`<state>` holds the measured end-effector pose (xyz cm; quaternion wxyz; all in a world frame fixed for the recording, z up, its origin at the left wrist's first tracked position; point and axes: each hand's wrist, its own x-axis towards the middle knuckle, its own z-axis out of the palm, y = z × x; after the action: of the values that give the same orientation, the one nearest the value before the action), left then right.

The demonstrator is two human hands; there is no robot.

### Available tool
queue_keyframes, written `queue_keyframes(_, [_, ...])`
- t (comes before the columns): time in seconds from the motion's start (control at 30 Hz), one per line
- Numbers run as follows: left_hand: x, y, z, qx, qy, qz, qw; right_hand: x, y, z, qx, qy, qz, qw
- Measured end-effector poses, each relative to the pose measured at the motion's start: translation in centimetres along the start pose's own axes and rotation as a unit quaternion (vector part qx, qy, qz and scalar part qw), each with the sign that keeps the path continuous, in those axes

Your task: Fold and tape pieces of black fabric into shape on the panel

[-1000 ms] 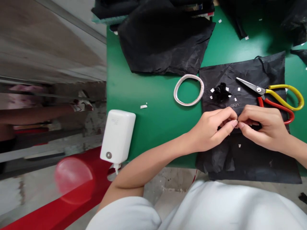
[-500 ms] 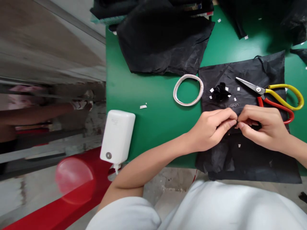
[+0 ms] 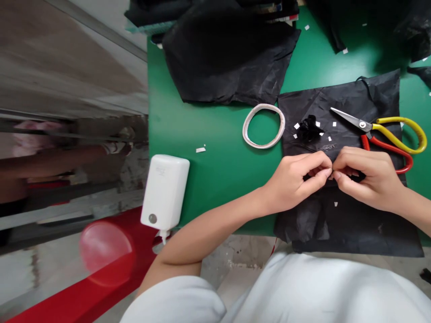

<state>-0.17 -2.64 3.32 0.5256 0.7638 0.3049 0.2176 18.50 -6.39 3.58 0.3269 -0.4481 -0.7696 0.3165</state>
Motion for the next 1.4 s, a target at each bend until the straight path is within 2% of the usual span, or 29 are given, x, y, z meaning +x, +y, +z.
queue_keyframes(0.3, [-0.02,0.04,-0.21,-0.001,-0.024,0.002,1.000,-0.08,-0.14,0.03,0.037,0.000,0.019,0.999])
queue_keyframes(0.57, [-0.11,0.01,-0.10,-0.004,-0.011,0.022,1.000,-0.01,-0.14,-0.11,0.027,-0.007,0.009,1.000])
queue_keyframes(0.83, [-0.07,-0.07,0.00,-0.012,-0.011,0.000,1.000,-0.05,-0.08,0.19,0.007,0.003,-0.010,1.000])
queue_keyframes(1.1, [-0.20,-0.36,0.08,-0.026,-0.021,-0.004,0.999,-0.13,-0.25,0.13,0.026,-0.006,0.018,0.999])
queue_keyframes(1.23, [-0.08,-0.77,-0.10,-0.026,-0.044,0.022,0.998,-0.10,-0.27,0.07,0.030,-0.005,0.023,0.999])
queue_keyframes(1.4, [-0.05,-0.54,-0.13,-0.025,-0.028,0.009,0.999,-0.29,-0.12,0.26,0.033,0.002,0.019,0.999])
